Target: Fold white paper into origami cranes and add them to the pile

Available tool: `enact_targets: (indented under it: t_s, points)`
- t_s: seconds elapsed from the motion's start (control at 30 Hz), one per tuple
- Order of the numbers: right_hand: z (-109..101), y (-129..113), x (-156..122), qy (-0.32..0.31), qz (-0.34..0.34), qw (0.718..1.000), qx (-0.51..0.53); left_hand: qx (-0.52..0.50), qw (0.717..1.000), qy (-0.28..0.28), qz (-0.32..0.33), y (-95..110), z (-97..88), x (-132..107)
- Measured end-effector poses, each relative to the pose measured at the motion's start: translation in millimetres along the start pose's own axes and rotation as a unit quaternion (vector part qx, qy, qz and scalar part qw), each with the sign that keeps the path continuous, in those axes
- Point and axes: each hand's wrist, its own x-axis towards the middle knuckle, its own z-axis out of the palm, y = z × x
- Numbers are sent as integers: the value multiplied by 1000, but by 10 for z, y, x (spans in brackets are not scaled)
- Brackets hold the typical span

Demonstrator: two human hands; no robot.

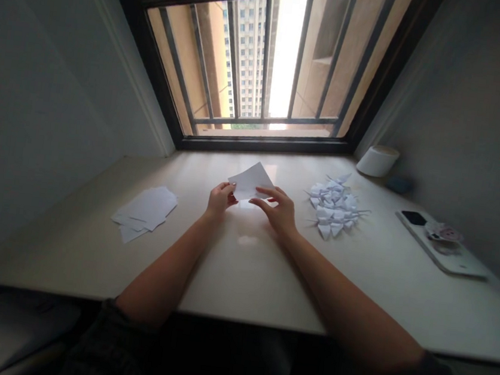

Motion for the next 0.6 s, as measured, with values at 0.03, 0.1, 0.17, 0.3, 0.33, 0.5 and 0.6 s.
enact_targets:
  t_s: [0.03,0.1,0.17,0.3,0.33,0.5,0.6]
  points:
    - [-6,-3,5,11,12,1000,6,3,1000,-11,-9,4,-2,-8]
    - [-21,-2,19,31,28,999,23,7,999,-36,-25,14,-8,-22]
    - [-37,12,41,53,41,997,38,14,998,-58,-35,23,-9,-35]
    - [-49,70,82,107,98,987,69,13,994,-100,-44,37,24,-76]
    - [-46,86,88,119,116,983,79,-1,992,-117,-52,39,40,-92]
    - [-10,124,92,144,182,962,142,-56,986,-151,-33,20,128,-177]
    - [0,120,84,131,175,966,135,-21,993,-112,8,-9,151,-194]
